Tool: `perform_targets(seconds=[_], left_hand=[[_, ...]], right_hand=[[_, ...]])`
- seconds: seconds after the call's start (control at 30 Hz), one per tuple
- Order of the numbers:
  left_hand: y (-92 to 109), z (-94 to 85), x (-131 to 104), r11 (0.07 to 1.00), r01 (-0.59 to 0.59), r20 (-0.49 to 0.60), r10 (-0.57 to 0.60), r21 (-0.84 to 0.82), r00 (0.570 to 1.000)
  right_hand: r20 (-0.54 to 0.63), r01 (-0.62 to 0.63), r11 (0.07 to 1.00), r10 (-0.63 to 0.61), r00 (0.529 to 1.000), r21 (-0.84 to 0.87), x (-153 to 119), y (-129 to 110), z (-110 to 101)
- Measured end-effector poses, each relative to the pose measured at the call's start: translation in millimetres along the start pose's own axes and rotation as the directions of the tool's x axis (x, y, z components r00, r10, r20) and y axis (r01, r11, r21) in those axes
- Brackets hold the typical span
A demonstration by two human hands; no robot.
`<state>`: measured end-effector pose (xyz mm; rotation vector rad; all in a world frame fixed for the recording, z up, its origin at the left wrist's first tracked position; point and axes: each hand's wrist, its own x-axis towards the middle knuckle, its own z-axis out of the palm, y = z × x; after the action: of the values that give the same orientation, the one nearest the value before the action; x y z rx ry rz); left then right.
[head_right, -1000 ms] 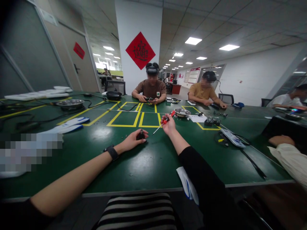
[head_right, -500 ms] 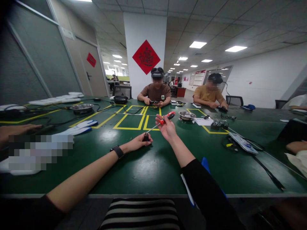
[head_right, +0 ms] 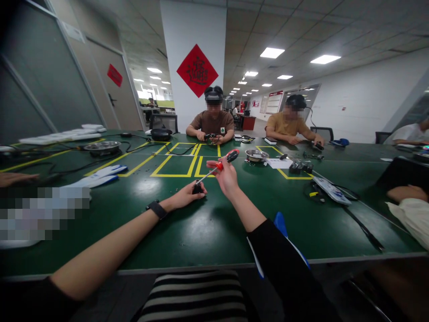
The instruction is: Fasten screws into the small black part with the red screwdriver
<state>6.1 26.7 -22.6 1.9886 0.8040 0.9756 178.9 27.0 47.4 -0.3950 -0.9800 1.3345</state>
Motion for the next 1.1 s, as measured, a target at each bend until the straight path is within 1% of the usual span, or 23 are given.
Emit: perform_targets(seconds=[0.1, 0.13, 0.2, 0.33, 0.47, 0.63, 0.8, 1.1], left_hand=[[2.9, -0.3, -0.9, 1.000, 0.005, 0.011, -0.005, -0.028, 1.000], [3.9, -0.4, -1.3, 1.000, 0.005, 0.012, -0.005, -0.030, 1.000], [5.3, -0.3, -2.0, 1.000, 0.006, 0.004, -0.006, -0.020, 1.000], [5.7, -0.2, -3.2, 1.000, 0.028, -0.019, -0.027, 0.014, 0.999], [3.4, 0.1, -2.9, 1.000, 0.028, -0.008, -0.028, 0.002, 1.000], [2.2, 1.2, -1.9, 0.999, 0.043, -0.004, -0.043, -0.032, 0.999], [7.6, 1.6, -2.7, 0.996, 0.079, -0.008, -0.080, -0.035, 0.997], [12.7, -0.2, -3.8, 0.997, 0.075, 0.002, -0.075, -0.015, 0.997]], right_hand=[[-0.116, 0.107, 0.967, -0.137, 0.984, -0.231, -4.3, 8.6, -0.9], [-0.139, 0.129, 0.952, -0.173, 0.975, -0.279, -5.2, 10.9, -2.1], [-0.150, 0.151, 0.935, -0.207, 0.967, -0.321, -6.6, 13.7, -4.3], [-0.123, 0.172, 0.928, -0.223, 0.967, -0.332, -9.5, 13.8, -4.1], [-0.100, 0.222, 0.907, -0.274, 0.957, -0.358, -14.3, 13.0, 1.4], [-0.016, 0.292, 0.857, -0.329, 0.944, -0.424, -22.5, 12.9, 8.9], [0.057, 0.300, 0.843, -0.308, 0.950, -0.446, -29.7, 12.6, 14.5], [0.112, 0.315, 0.835, -0.297, 0.948, -0.452, -33.5, 9.9, 18.4]])
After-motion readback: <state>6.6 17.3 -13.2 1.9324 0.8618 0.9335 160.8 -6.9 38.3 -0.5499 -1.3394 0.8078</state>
